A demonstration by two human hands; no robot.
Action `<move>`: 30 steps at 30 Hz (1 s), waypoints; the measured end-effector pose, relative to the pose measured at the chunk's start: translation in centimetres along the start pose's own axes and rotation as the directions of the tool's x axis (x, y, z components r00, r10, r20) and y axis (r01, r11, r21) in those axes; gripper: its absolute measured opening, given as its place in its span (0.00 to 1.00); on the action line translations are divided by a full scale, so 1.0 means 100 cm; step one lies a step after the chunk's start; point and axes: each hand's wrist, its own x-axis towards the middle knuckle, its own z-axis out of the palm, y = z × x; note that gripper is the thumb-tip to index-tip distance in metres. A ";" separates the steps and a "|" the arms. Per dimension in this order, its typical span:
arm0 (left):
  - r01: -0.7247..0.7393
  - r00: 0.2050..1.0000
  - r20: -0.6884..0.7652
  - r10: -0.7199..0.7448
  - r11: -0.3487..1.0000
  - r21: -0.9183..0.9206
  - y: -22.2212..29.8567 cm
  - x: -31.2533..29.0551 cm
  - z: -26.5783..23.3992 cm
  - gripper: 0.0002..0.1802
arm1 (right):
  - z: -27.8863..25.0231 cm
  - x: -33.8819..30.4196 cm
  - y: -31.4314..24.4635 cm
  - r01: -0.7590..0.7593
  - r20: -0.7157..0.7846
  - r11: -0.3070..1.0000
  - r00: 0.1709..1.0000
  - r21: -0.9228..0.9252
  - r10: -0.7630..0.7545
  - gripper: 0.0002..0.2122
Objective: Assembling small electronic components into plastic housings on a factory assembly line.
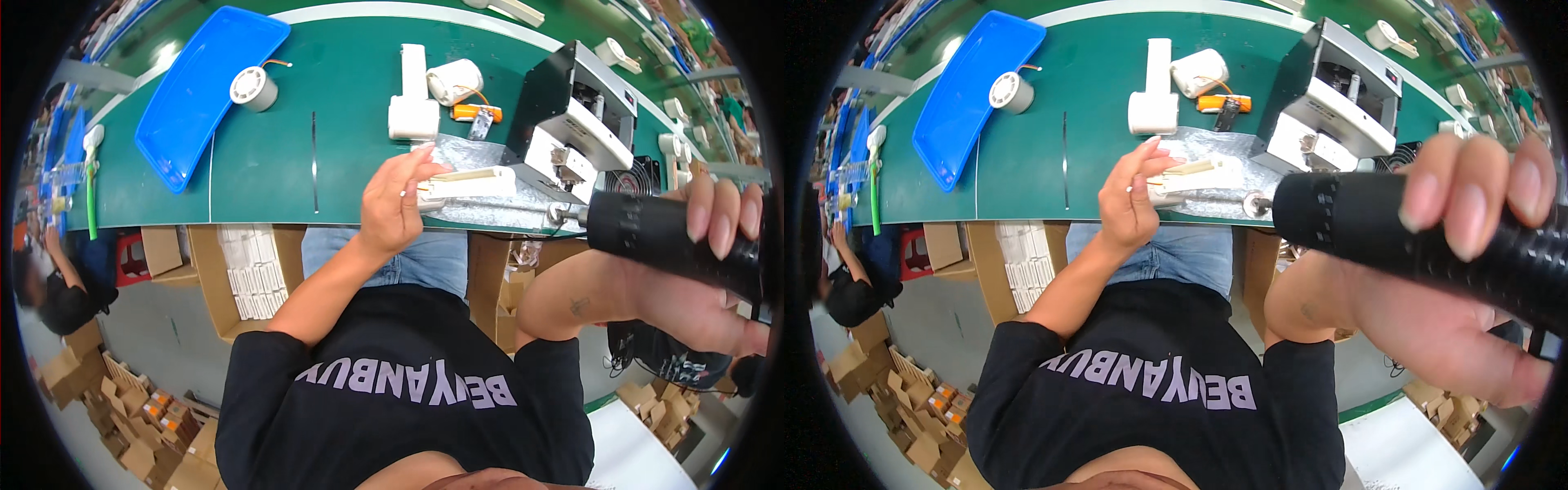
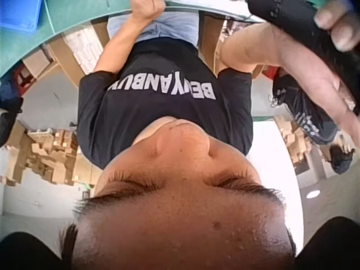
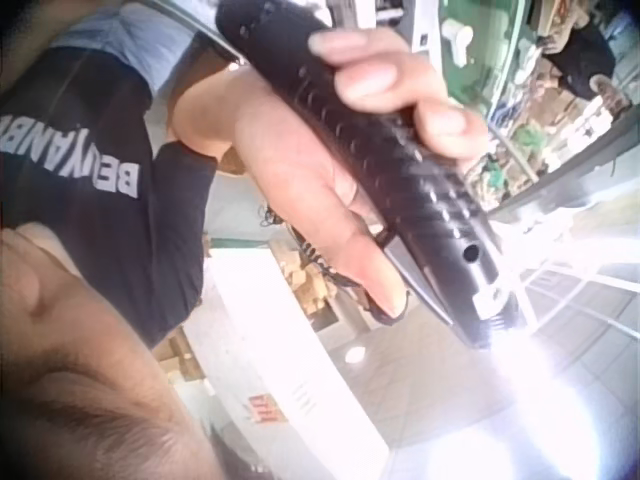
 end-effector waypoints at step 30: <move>-0.036 0.998 -0.055 0.034 0.999 -0.025 -0.003 -0.010 -0.002 0.22 | -0.026 -0.025 0.018 -0.093 0.022 0.912 0.994 -0.398 0.111 0.47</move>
